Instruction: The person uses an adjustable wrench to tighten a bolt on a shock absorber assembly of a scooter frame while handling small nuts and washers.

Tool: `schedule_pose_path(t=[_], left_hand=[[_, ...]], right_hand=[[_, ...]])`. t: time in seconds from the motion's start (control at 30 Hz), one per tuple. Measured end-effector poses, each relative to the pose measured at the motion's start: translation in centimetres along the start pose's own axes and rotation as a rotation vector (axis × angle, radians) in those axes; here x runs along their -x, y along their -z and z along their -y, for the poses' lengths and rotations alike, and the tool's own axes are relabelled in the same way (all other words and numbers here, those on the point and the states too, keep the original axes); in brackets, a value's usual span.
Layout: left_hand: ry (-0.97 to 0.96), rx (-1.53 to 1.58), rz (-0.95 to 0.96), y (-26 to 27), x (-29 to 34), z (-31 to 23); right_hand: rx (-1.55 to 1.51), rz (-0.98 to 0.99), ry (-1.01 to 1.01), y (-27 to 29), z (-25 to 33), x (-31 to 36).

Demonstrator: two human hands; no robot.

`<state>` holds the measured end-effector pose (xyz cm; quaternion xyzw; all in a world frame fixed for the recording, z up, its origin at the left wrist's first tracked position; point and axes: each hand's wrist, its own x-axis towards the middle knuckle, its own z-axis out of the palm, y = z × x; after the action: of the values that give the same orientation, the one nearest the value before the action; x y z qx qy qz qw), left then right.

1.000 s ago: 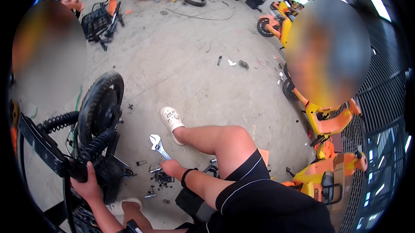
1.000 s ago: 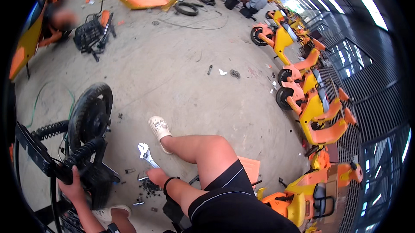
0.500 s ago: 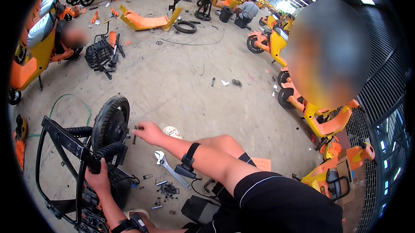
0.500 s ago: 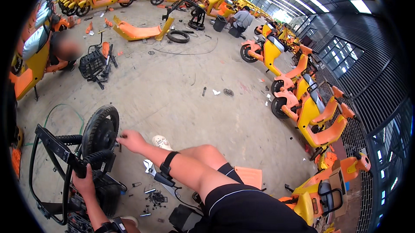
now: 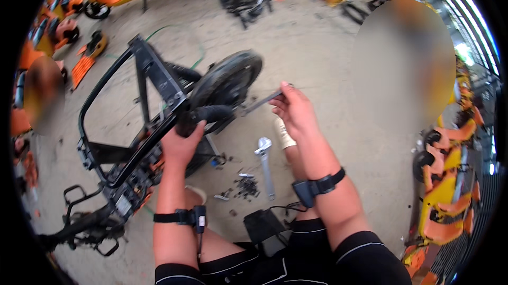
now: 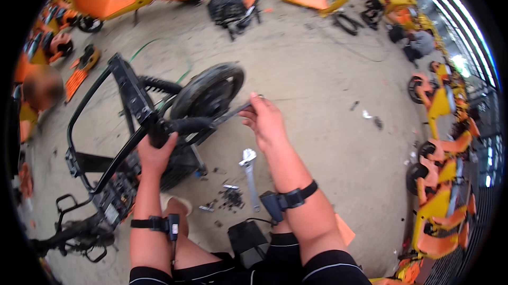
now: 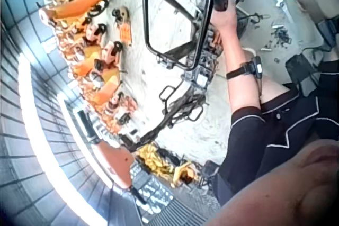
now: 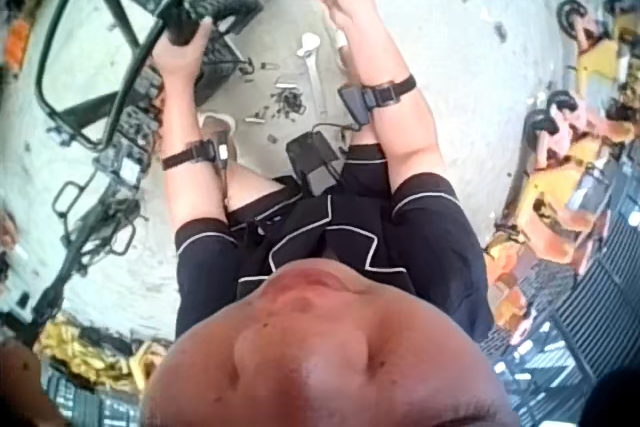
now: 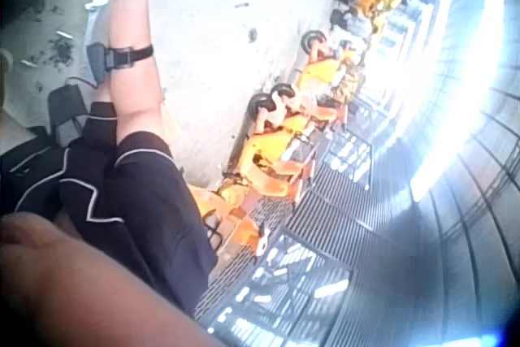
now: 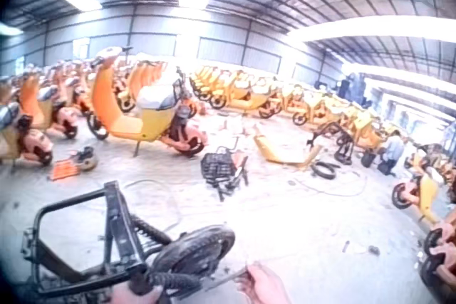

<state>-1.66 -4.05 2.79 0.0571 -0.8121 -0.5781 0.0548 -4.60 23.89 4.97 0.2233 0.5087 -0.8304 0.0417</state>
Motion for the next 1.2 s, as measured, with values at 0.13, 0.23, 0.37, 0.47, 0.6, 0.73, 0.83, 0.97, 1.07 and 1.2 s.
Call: schedule_pose_path(t=[0.13,0.23,0.37,0.47,0.6,0.73,0.83,0.97,1.07,1.2], left_hand=[[0.025,0.089,0.011,1.0,0.3,1.4],[-0.110,0.128,-0.033,-0.1,0.3,1.7],[-0.186,0.129,-0.031,-0.7,0.0,2.5],[-0.036,0.205,-0.010,-0.6,0.0,2.2],[-0.048,0.190,-0.007,-0.3,0.2,3.3],[-0.147,0.062,0.001,-0.2,-0.5,3.6],[-0.030,0.132,-0.014,-0.4,0.0,3.0],[0.066,0.149,-0.060,-0.5,0.5,2.8],[-0.070,0.019,-0.064,-0.6,0.4,1.9],[-0.020,0.051,0.097,0.6,-0.1,1.9]], right_hand=[[-0.090,0.039,-0.143,-1.9,-2.4,-2.4],[-0.116,0.102,-0.174,-3.3,-2.3,-3.5],[-0.064,0.091,-0.267,-4.8,-2.4,-3.8],[-0.106,0.180,-0.259,-6.1,-2.9,-3.9],[-0.209,0.293,-0.222,-7.5,-3.2,-4.2],[0.403,0.449,0.112,-9.1,-2.9,-4.7],[0.795,0.481,0.409,-9.4,-3.8,-4.8],[0.901,0.572,0.547,-9.2,-3.8,-5.3],[0.898,0.699,0.531,-9.1,-2.4,-5.5],[1.102,0.964,0.506,-7.9,-1.0,-4.6]])
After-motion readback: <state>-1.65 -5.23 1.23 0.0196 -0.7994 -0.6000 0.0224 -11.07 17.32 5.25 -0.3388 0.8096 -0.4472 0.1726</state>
